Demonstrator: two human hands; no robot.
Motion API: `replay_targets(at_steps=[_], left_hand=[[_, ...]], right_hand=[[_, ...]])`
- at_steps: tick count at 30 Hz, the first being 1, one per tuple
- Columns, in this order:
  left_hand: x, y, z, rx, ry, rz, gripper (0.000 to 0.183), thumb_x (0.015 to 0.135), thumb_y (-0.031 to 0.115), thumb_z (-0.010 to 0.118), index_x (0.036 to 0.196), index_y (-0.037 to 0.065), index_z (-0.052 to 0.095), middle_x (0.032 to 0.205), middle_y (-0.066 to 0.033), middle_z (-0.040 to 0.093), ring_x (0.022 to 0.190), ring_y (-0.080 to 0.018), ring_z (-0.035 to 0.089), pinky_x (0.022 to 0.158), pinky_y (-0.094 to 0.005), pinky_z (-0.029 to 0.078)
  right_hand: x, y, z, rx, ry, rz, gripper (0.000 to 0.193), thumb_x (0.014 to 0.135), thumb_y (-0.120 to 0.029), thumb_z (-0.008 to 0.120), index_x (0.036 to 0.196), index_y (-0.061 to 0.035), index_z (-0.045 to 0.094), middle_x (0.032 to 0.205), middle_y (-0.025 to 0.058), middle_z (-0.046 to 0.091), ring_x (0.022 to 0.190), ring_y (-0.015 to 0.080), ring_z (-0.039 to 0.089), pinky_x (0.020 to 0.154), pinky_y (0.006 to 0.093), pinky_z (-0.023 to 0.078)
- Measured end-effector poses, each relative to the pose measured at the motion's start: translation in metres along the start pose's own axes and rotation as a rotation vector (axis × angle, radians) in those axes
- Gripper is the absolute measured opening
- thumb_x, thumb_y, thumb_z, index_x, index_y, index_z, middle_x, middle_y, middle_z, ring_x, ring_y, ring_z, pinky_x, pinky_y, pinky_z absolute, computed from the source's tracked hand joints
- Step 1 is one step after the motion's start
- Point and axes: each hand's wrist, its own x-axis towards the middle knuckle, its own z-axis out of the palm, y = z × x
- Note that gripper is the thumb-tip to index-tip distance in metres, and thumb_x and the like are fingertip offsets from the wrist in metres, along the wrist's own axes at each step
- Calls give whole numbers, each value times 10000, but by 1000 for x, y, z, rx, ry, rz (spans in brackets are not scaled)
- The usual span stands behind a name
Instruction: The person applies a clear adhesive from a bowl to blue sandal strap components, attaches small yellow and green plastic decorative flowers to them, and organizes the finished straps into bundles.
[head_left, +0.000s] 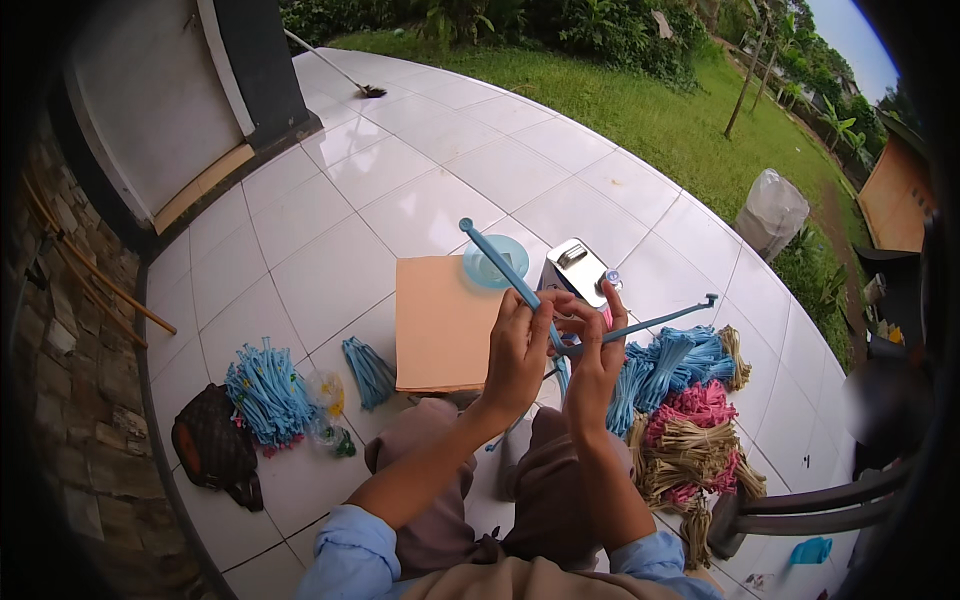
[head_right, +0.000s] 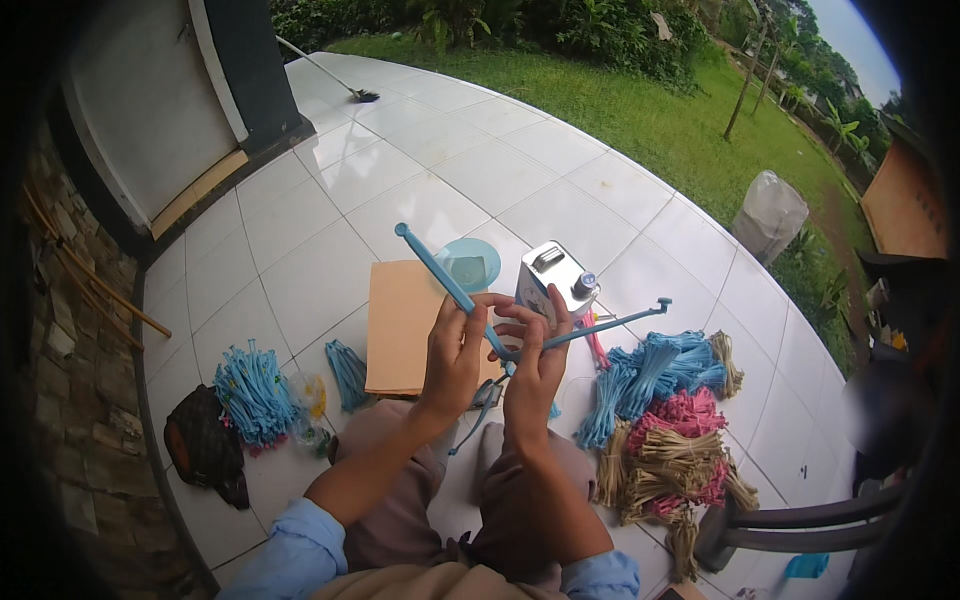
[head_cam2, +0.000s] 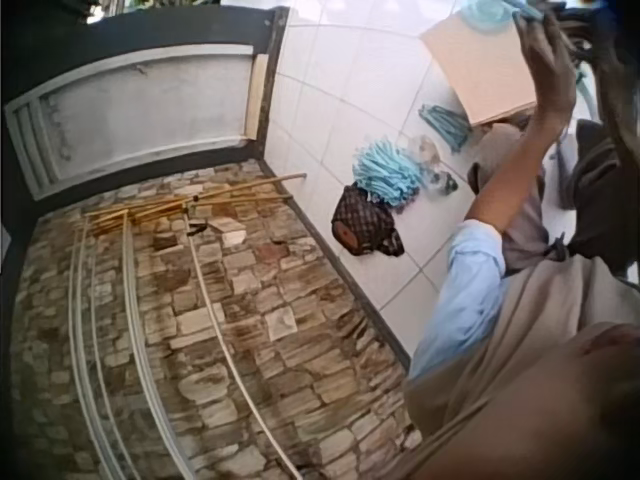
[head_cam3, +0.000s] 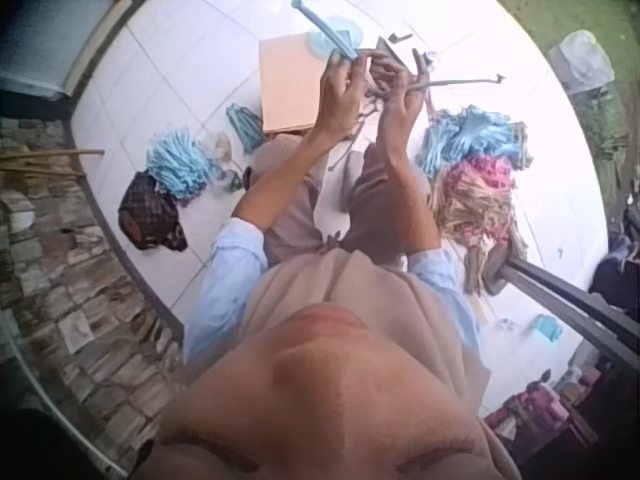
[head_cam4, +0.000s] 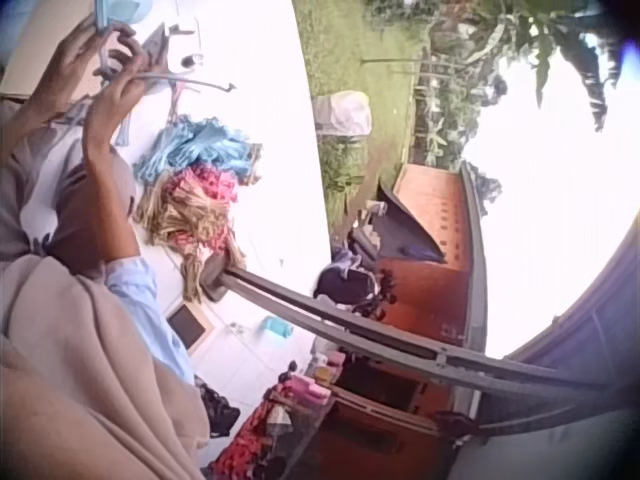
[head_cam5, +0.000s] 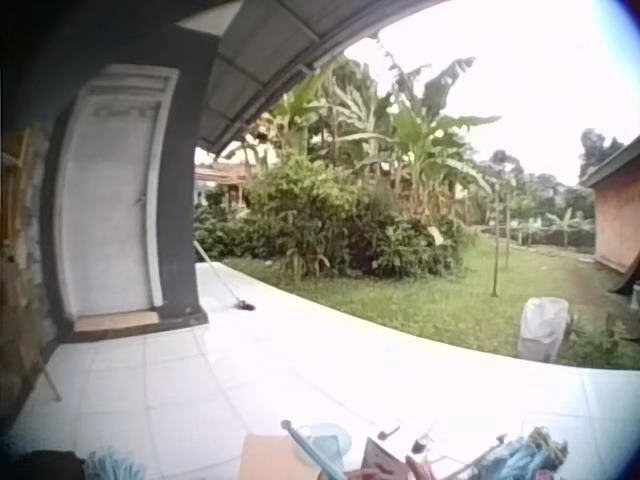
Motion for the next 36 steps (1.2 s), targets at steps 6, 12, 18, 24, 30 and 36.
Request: replay_targets(at_steps=[6,12,18,24,30,36], left_hand=[[38,-12,-41,-682,-10,-419,144,808,47,666,924,35,581,849,-49,609,714,-88,576,651,-214,493],[45,-80,-54,-403,-294,-509,147,728,12,731,763,22,588,738,-53,631,675,-96,606,625,-205,488],[18,-184,-26,-218,-240,-563,146,726,22,734,759,18,593,721,-42,627,669,-74,599,614,-191,482],[9,-216,-19,-257,-221,-659,119,740,-50,682,773,-8,576,752,-48,623,720,-89,615,634,-200,508],[14,-226,-16,-164,-204,-659,93,740,-83,652,773,-33,580,777,-41,599,732,-90,606,664,-220,542],[10,-227,-14,-35,-284,-552,133,749,-106,607,812,-4,664,819,-28,561,772,-89,581,607,-214,514]], right_hand=[[45,-18,-39,-76,-179,3,627,962,-156,408,1437,-96,3,667,40,437,596,153,573,444,253,489],[92,26,-66,-240,-519,177,1077,781,4,654,1411,-183,-199,699,57,465,589,167,575,526,321,547],[120,133,-79,-320,-594,357,1140,752,102,601,1365,-246,-295,803,83,457,644,197,619,560,326,564],[141,189,-84,-362,-658,368,1132,774,39,641,1371,-218,-285,858,99,494,686,184,610,575,309,567],[147,209,-80,-308,-615,401,1167,753,3,698,1383,-205,-261,862,110,516,668,176,598,518,298,541],[147,215,-81,-331,-573,409,1169,726,6,722,1400,-198,-212,860,112,526,660,166,587,511,282,535]])
